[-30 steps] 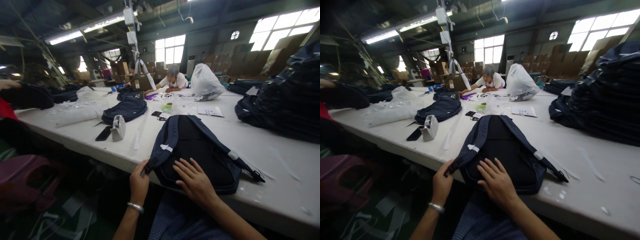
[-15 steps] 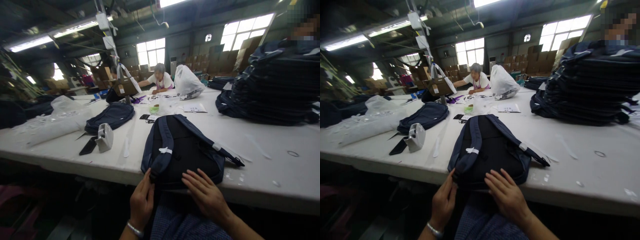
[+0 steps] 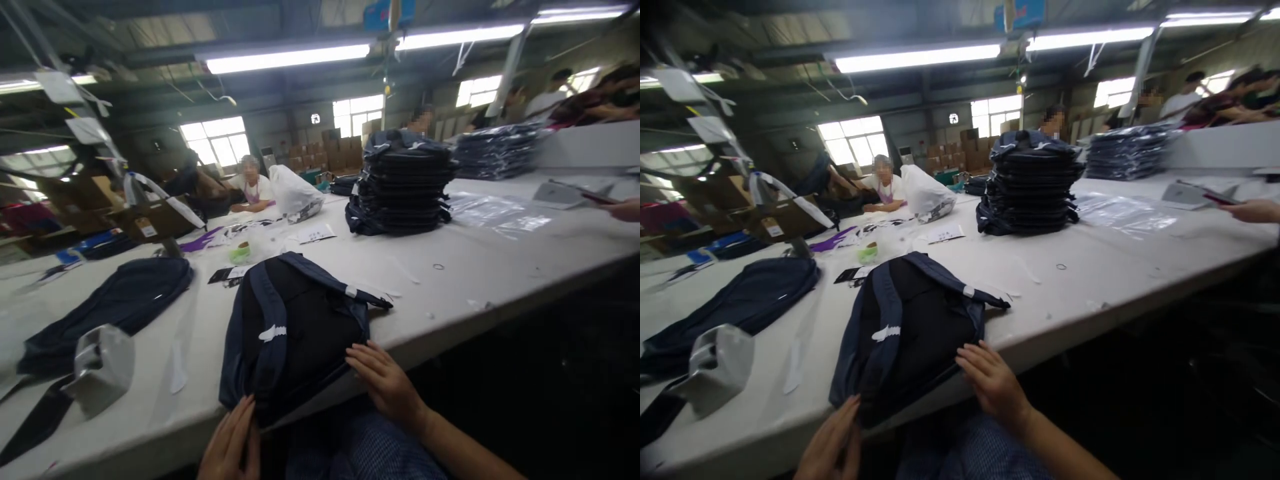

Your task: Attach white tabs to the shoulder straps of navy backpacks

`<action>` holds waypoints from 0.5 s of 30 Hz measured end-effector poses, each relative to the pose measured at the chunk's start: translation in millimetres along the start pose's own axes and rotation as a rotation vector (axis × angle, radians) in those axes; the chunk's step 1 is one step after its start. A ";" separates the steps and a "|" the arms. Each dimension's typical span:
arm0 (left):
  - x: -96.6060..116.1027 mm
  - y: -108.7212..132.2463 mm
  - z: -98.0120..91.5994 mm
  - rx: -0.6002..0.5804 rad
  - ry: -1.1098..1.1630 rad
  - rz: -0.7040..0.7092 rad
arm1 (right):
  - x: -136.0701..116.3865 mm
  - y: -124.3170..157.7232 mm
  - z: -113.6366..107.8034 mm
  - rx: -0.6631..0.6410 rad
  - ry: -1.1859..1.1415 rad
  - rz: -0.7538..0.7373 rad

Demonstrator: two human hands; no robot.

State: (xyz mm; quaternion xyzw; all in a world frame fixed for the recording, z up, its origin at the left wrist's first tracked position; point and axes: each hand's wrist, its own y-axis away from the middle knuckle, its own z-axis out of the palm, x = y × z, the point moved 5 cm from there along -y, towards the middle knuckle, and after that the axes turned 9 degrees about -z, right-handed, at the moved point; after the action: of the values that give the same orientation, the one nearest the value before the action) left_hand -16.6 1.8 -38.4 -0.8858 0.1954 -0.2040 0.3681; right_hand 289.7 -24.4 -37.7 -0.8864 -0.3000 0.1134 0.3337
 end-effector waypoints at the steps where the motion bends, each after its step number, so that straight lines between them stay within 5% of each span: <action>1: 5.6 -2.3 -1.8 0.011 0.042 0.005 | 3.3 -0.9 -4.3 0.015 0.011 0.038; 8: 14.4 -7.1 -8.4 -0.076 0.267 -0.171 | -10.3 -27.5 -11.8 -0.011 0.024 0.032; 15: -41.6 8.1 -12.2 0.040 0.385 -0.892 | -48.8 -101.5 43.1 -0.172 -0.161 -0.250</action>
State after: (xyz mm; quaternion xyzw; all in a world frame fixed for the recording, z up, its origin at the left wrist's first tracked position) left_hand -59.2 10.2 -45.5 -0.8220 -0.1429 -0.5059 0.2190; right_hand 187.3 29.1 -3.0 -0.8556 -0.4423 0.1157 0.2429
